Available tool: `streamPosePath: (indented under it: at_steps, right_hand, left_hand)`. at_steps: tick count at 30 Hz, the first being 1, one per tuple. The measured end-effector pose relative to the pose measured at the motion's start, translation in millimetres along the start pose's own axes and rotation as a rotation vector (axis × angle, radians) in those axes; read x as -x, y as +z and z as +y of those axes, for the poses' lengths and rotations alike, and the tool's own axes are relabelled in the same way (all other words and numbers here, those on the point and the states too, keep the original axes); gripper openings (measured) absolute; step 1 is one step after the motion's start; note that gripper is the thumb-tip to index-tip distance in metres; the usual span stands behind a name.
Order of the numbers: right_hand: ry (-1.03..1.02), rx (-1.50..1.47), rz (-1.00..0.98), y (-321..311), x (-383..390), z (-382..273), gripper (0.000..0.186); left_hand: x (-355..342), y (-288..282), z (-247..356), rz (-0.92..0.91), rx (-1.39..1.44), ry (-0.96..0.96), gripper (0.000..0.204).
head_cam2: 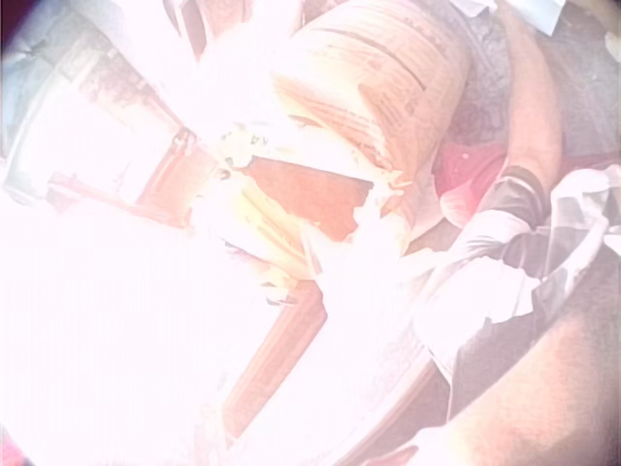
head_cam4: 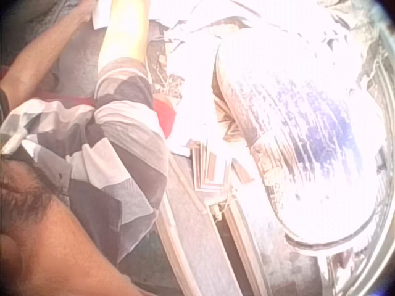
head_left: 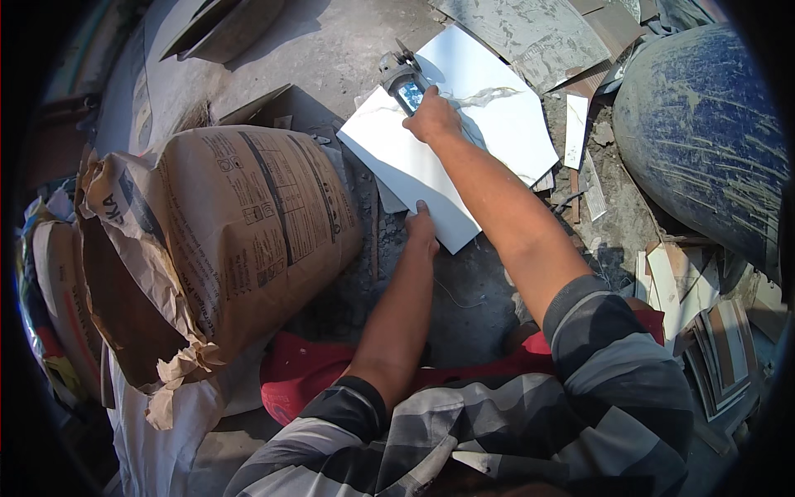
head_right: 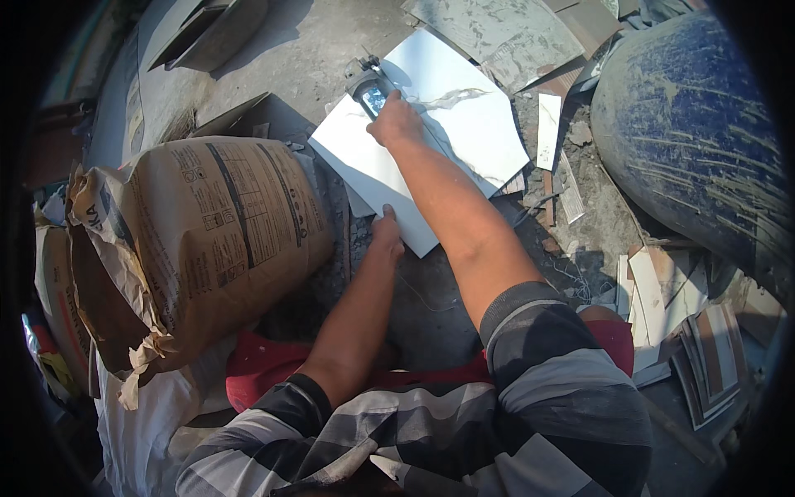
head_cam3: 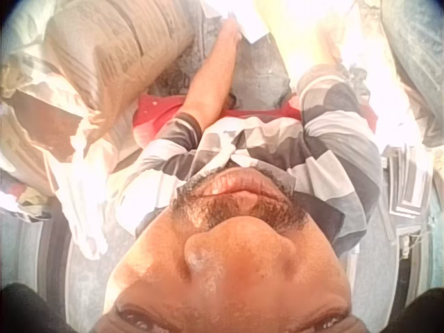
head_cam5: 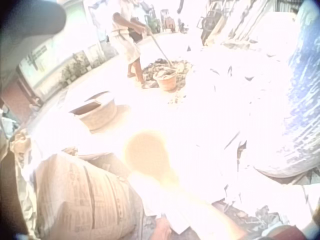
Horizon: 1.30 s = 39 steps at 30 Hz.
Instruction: The recorder measures, marks, and cuts a ceramic tile with an angle grinder to fit a floor section.
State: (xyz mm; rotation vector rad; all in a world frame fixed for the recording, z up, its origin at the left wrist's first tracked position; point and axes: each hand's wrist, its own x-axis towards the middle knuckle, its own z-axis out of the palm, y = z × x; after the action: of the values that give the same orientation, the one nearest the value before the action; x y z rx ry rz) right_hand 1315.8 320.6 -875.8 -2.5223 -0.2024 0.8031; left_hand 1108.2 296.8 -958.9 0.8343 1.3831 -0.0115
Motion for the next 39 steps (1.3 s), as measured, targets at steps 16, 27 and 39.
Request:
streamPosePath:
  at_steps: [16,27,39]
  right_hand:
    - [0.041,-0.005,-0.013,-5,10,3,0.080]
    - [0.029,-0.002,-0.012,-3,14,10,0.082]
    - [0.001,-0.005,0.005,0,22,21,0.081]
  left_hand:
    - [-2,1,-2,0.015,-0.029,-0.009,0.046]
    - [-9,-1,-5,0.001,-0.037,-0.006,0.045]
    - [-7,-1,-5,0.012,-0.006,-0.006,0.043]
